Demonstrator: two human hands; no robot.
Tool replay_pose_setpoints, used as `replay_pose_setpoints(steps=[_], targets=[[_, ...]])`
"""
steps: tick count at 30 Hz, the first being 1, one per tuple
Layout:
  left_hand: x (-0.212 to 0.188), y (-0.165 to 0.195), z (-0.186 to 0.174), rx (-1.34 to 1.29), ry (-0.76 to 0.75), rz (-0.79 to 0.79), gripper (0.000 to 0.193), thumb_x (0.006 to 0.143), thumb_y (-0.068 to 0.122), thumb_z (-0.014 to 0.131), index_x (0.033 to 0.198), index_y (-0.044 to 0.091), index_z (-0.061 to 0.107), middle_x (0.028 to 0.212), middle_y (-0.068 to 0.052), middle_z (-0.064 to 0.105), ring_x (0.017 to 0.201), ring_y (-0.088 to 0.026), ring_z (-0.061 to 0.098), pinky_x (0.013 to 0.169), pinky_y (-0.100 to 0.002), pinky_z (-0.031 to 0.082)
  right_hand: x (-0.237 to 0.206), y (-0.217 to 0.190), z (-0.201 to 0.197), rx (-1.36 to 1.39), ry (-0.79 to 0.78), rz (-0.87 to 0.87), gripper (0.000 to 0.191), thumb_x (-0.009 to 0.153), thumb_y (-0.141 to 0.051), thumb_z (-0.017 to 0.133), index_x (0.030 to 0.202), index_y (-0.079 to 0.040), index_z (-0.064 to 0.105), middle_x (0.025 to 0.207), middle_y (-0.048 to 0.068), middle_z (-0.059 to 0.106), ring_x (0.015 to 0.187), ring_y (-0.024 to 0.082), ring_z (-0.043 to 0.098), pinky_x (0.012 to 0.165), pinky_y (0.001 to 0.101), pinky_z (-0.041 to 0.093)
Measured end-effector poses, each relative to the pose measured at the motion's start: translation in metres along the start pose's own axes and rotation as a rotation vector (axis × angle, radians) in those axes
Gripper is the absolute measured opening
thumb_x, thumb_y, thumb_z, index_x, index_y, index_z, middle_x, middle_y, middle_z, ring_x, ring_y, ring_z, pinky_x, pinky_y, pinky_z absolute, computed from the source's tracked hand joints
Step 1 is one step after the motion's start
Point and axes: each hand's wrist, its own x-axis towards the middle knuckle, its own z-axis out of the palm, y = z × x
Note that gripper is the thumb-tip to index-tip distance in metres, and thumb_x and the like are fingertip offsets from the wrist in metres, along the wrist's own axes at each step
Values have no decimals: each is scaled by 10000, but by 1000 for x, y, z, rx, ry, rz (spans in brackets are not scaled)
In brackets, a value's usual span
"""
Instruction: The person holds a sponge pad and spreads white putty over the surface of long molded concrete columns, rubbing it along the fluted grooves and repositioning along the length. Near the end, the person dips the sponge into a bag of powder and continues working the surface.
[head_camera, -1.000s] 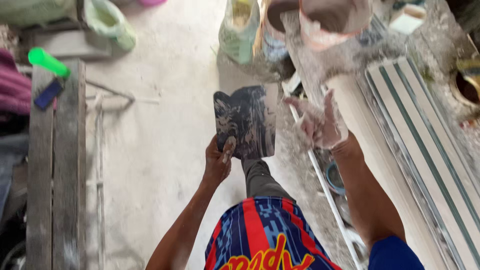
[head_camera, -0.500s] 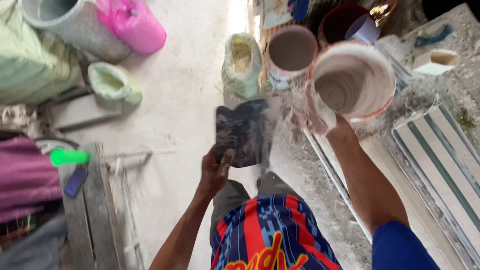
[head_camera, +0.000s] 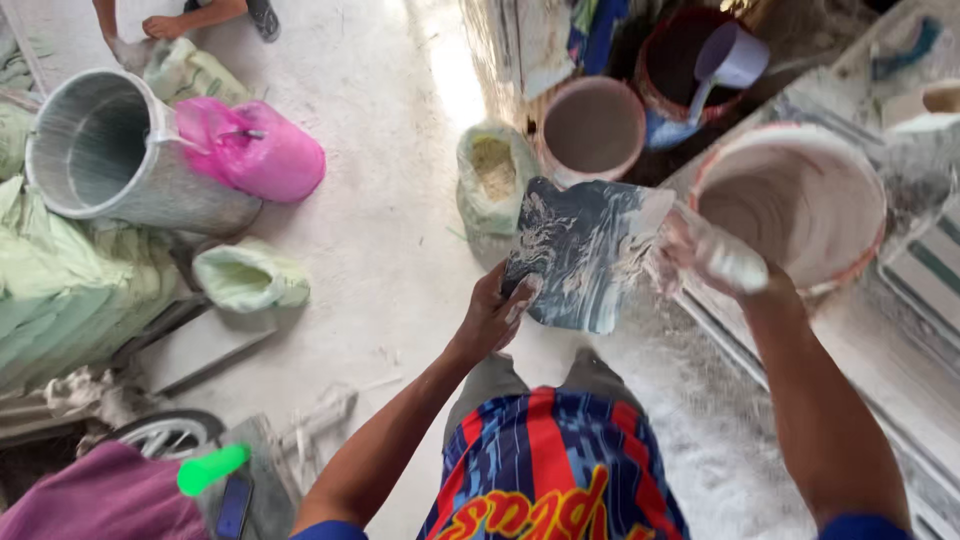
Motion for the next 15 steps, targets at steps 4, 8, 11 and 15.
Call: replay_pose_setpoints(steps=[4,8,11,15], targets=[[53,19,-53,448,14,296,188,1063,42,579,1247,9,565,798,-67,603,636,-156,529,543,-312,464,4,17,31,-15,124,37,593,1091,-350,522,1581,-142,260,1529,174,444,954,179,704,671,229,559],[76,5,-38,656,-200,599,207,994,41,629,1199,42,595,823,-124,668,656,-197,648,564,-373,535,17,54,53,-42,198,63,567,1089,-353,522,1562,-136,296,1501,164,469,973,182,701,706,252,562],[72,-6,-17,571,-357,501,169,1049,67,593,1199,7,541,844,-128,666,649,-223,653,565,-381,559,25,64,57,-35,224,68,548,1088,-355,522,1547,-132,323,1479,156,487,987,185,699,733,269,564],[55,-3,-1,494,-373,498,147,1041,101,648,1125,29,551,800,-121,665,676,-244,677,615,-399,538,25,69,56,-40,255,57,525,1086,-358,522,1527,-126,359,1451,147,512,1007,188,697,768,291,567]])
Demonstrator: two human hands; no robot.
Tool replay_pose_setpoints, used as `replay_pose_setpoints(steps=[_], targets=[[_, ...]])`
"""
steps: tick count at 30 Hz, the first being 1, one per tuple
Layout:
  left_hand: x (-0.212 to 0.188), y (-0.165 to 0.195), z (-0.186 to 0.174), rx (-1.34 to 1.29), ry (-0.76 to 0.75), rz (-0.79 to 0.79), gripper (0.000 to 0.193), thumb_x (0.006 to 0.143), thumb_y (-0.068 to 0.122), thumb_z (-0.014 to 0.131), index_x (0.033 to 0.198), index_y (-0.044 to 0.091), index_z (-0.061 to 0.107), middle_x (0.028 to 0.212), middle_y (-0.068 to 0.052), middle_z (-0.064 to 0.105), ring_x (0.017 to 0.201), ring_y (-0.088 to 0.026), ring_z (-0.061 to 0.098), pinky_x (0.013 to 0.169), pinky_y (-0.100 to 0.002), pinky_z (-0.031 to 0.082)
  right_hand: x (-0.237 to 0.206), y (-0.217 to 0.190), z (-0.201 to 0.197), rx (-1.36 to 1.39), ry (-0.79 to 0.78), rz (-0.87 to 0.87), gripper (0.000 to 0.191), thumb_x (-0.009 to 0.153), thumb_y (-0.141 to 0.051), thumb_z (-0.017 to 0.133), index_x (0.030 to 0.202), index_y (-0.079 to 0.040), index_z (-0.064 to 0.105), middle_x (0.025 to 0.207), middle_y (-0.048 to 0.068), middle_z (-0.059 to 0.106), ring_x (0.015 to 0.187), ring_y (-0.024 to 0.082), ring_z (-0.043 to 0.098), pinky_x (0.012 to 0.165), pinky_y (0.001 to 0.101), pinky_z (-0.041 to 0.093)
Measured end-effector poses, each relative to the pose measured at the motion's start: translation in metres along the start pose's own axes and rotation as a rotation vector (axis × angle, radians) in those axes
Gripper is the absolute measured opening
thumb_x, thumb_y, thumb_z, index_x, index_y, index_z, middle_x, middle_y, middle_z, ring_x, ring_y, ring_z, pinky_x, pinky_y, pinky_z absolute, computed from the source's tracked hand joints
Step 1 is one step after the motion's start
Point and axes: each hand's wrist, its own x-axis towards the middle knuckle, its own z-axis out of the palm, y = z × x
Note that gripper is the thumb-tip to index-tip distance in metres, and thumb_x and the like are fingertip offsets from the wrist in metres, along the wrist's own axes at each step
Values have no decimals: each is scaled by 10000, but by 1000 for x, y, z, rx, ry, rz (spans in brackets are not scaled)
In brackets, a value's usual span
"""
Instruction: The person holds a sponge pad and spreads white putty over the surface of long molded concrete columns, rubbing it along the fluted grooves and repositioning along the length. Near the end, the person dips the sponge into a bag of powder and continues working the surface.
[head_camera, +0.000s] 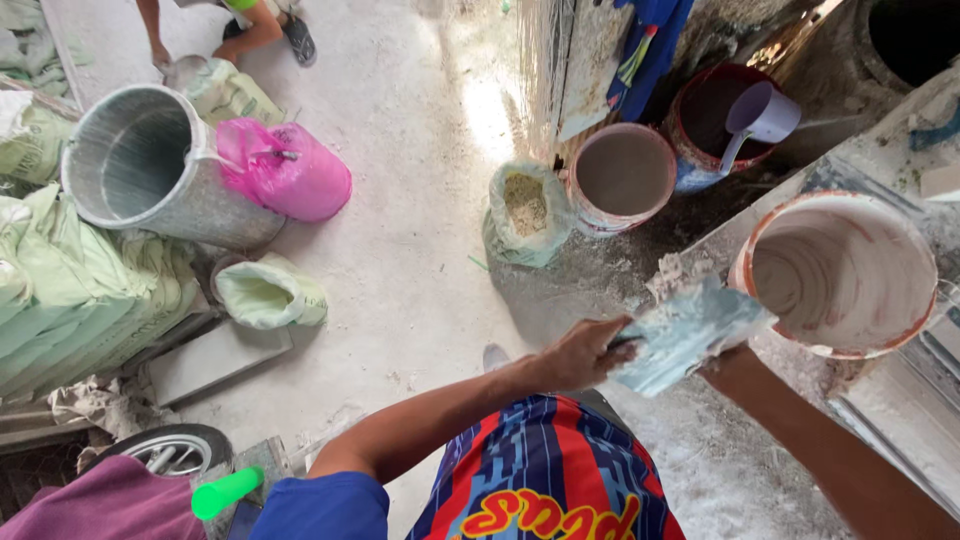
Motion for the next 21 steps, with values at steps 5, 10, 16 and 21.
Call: replay_pose_setpoints(steps=[5,10,16,21], targets=[[38,-14,-34,160,5,-72,195,1013,99,645,1179,17,581,794,-118,684,590,-219,653,536,-338,549,-3,19,6,14,17,-2,499,1084,-362,522,1503,-118,404,1416,134,544,1031,193,694,812,320,571],[46,-27,-6,225,-302,15,294,979,79,652,1251,-4,579,883,-146,702,575,-170,647,485,-295,559,2,28,15,19,41,-47,478,1081,-366,522,1478,-111,449,1381,122,575,1055,197,691,856,348,574],[-13,-34,34,-190,-91,-189,410,1012,26,563,1405,-37,466,1075,-130,623,918,-159,594,794,-304,501,-1,-4,25,35,141,-278,458,1078,-370,523,1449,-102,502,1338,107,613,1084,202,687,909,382,578],[-29,-16,16,-892,226,-403,406,1118,55,604,1489,-43,474,1228,-103,640,1109,-167,635,965,-321,565,-52,-64,32,55,334,-593,447,1076,-374,523,1425,-95,547,1303,95,644,1108,207,684,954,411,582]])
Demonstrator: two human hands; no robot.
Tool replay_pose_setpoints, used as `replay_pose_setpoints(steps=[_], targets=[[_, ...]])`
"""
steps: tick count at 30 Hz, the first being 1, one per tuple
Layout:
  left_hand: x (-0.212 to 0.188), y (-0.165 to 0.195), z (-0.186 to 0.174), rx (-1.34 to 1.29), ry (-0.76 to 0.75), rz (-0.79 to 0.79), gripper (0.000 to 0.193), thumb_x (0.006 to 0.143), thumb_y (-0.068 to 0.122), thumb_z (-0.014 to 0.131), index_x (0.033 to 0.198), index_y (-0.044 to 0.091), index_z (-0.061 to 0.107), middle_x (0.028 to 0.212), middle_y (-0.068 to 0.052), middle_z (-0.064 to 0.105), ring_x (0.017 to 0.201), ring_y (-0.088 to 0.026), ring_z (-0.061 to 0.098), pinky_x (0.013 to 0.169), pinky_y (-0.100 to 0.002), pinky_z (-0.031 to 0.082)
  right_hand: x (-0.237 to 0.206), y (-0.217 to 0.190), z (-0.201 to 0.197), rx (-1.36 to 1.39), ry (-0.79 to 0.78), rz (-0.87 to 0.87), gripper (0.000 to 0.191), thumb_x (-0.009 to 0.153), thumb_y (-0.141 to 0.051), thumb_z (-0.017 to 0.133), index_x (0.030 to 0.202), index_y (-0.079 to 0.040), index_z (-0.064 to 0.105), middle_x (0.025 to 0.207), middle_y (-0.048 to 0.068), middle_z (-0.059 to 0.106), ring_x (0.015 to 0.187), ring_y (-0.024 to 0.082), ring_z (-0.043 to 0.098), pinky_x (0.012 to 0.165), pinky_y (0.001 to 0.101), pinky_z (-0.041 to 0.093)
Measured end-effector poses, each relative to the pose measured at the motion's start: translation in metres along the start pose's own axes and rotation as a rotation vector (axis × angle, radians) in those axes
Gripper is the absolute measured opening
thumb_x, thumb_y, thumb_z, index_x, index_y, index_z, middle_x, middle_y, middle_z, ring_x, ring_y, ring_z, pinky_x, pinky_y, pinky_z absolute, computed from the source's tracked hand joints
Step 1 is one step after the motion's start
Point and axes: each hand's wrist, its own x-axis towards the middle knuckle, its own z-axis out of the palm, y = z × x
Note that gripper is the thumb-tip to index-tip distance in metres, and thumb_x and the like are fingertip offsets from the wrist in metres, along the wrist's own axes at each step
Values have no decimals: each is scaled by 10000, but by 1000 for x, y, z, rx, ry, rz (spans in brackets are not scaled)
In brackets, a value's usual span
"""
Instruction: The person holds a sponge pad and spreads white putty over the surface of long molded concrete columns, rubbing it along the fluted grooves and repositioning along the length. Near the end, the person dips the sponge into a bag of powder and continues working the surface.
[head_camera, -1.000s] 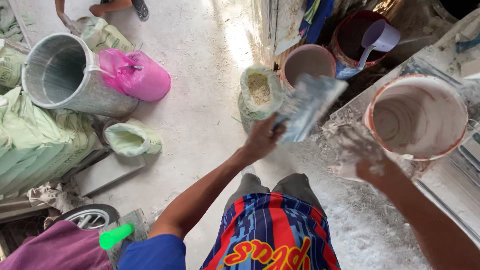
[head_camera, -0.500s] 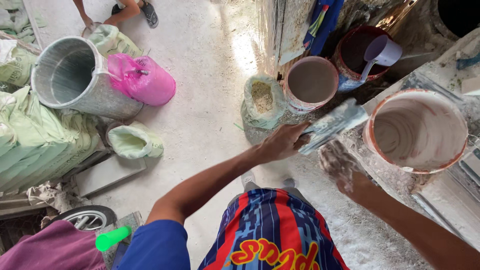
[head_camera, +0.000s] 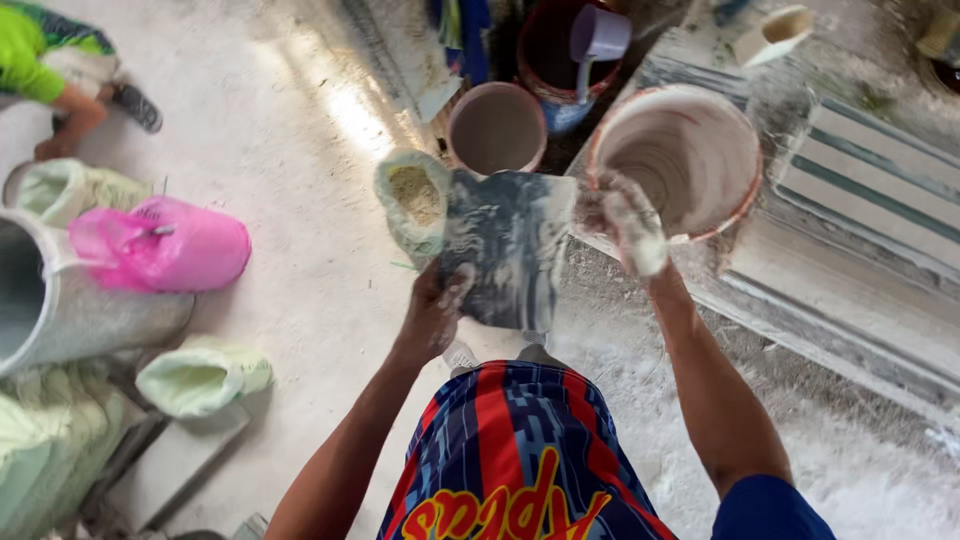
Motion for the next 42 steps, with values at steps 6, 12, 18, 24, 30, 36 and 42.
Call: replay_pose_setpoints(steps=[6,12,18,24,30,36,42], targets=[[-5,31,47,-139,-26,-175,416,1037,116,588,1434,24,500,1248,-85,678,1094,-173,692,878,-372,630,-3,-22,23,-46,51,-239,477,1092,-457,480,1281,-56,655,1391,129,698,771,148,632,592,272,488],[0,23,69,-181,80,-208,353,1012,48,615,1360,-5,579,1185,-87,708,1045,-186,705,884,-378,625,-18,20,31,-19,423,-192,447,1156,-439,554,1046,-24,680,965,98,693,847,166,603,825,318,504],[19,-5,76,-270,259,-245,249,986,27,608,1233,0,625,1092,-85,726,933,-187,732,801,-329,636,-52,69,25,98,465,-100,471,1062,-483,545,948,-43,666,911,95,720,838,173,671,815,309,556],[30,-15,85,-177,412,-270,186,995,80,598,1173,30,620,987,-54,719,784,-144,719,576,-272,587,-113,114,36,361,491,15,446,1054,-530,592,979,-92,634,836,34,621,704,143,603,584,329,548],[34,-9,63,513,7,245,137,1101,93,547,1187,-9,575,884,-23,632,708,-108,618,595,-312,581,-164,65,11,488,127,-40,978,1126,-822,204,1040,45,648,1034,245,724,968,360,716,869,561,576],[21,-41,57,1124,-525,576,130,1054,107,546,1136,5,547,702,-21,574,555,-95,556,458,-294,489,-153,17,13,-14,213,303,1337,693,-995,171,1643,-61,59,1724,173,85,1614,292,165,1283,486,143],[-13,-65,68,657,-227,130,228,1092,140,554,1271,-1,550,860,12,605,694,-53,530,613,-250,470,-108,26,9,116,383,71,1282,754,-942,213,1655,-42,64,1722,275,70,1546,447,87,1234,593,149]])
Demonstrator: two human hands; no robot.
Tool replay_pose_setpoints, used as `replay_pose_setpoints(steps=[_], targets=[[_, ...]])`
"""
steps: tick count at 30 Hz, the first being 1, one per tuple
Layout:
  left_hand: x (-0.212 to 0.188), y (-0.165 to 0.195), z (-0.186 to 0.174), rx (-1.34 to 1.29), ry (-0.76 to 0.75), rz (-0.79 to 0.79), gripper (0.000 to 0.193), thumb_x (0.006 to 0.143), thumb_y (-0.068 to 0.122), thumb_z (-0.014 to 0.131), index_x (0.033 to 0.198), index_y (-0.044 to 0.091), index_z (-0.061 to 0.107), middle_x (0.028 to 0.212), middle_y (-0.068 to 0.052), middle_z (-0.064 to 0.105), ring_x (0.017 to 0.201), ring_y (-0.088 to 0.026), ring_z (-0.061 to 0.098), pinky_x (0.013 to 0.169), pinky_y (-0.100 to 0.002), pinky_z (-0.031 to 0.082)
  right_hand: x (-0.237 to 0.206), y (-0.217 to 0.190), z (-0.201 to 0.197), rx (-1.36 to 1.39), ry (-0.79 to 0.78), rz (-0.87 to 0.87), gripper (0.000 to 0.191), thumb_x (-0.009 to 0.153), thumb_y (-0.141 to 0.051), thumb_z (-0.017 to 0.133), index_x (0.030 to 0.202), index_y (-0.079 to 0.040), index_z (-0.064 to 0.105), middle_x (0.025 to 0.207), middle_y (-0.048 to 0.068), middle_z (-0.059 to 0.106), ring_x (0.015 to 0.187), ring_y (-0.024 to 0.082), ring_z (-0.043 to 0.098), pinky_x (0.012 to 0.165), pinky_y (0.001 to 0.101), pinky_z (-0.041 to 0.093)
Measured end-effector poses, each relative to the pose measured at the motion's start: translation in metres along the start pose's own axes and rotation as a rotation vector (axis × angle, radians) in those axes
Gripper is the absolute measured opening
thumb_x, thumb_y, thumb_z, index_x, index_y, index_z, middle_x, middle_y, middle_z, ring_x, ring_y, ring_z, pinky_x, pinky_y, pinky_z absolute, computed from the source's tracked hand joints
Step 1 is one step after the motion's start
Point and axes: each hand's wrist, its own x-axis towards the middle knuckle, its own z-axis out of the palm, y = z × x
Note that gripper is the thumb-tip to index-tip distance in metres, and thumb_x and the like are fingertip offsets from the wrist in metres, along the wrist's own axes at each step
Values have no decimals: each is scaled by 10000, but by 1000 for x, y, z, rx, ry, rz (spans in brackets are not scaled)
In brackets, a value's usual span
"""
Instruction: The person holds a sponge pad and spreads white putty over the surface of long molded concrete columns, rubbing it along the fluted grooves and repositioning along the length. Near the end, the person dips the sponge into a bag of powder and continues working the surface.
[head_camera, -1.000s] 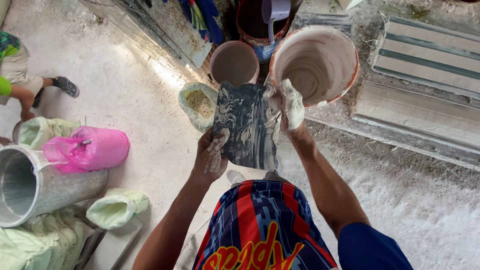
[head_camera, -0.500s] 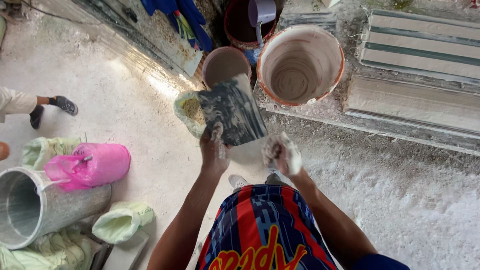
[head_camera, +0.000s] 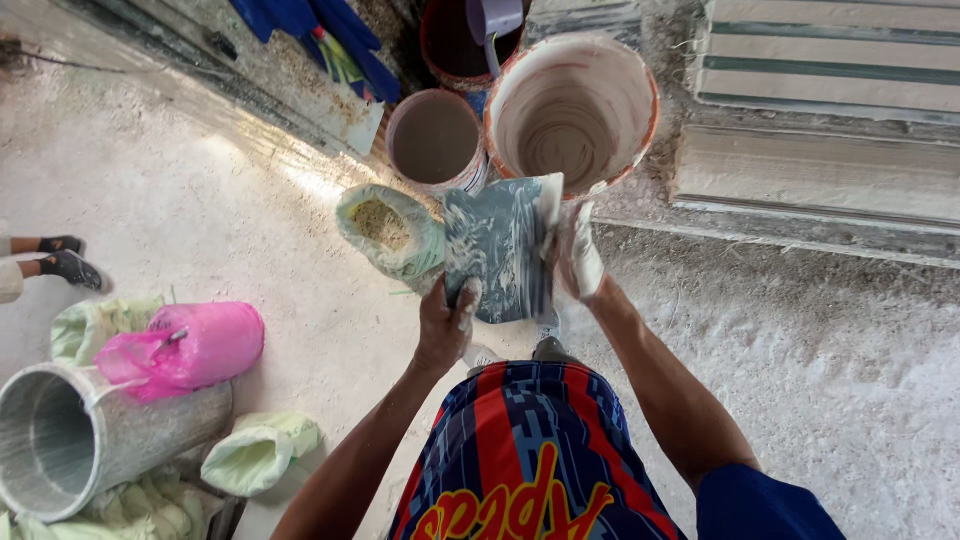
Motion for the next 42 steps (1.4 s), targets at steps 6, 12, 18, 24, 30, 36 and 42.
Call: replay_pose_setpoints(steps=[6,12,18,24,30,36,42], targets=[[-12,9,-12,-526,165,-184,306,1096,134,605,1348,-30,544,1126,-26,633,995,-78,585,840,-257,521,14,-1,-17,-116,-97,-108,1208,872,-890,382,1653,9,181,1586,355,358,1409,467,440,1150,582,374],[-12,31,-32,-651,257,-283,396,1020,182,615,1349,-25,540,1138,-48,680,995,-114,670,801,-288,601,35,32,8,-359,-70,-299,852,1113,-669,481,1592,32,416,1611,236,494,1498,332,474,1278,503,358],[-7,29,-63,-559,310,-337,375,1063,120,594,1401,-37,564,1115,-74,688,907,-105,665,674,-245,573,83,49,22,130,-146,-265,594,1119,-491,452,1516,-52,499,1442,111,592,1331,255,558,1169,470,453],[11,-11,-110,-790,445,-359,286,1084,126,565,1316,-40,586,1182,-102,674,1018,-168,692,813,-308,615,115,132,36,-129,-216,-331,550,1176,-540,454,1126,-25,641,1119,166,724,1116,271,691,1105,448,540],[31,-69,-227,-678,812,-450,311,1010,96,557,1320,96,574,1244,-61,684,1063,-184,695,832,-337,613,90,252,61,-27,-152,135,674,1179,-449,370,1125,136,700,923,200,739,799,275,694,736,394,577],[8,-71,-372,-359,840,-417,234,1042,110,569,1274,82,578,1135,-71,655,916,-172,659,662,-286,547,186,359,89,-838,-148,209,448,1066,-346,469,1173,46,658,1025,161,716,914,265,675,801,383,565],[-54,-74,-413,19,829,-646,244,1059,246,618,1192,43,592,719,52,473,487,-33,335,381,-212,271,289,437,132,-1327,139,203,317,976,-289,596,1132,-28,685,1084,149,718,986,300,673,844,420,552]])
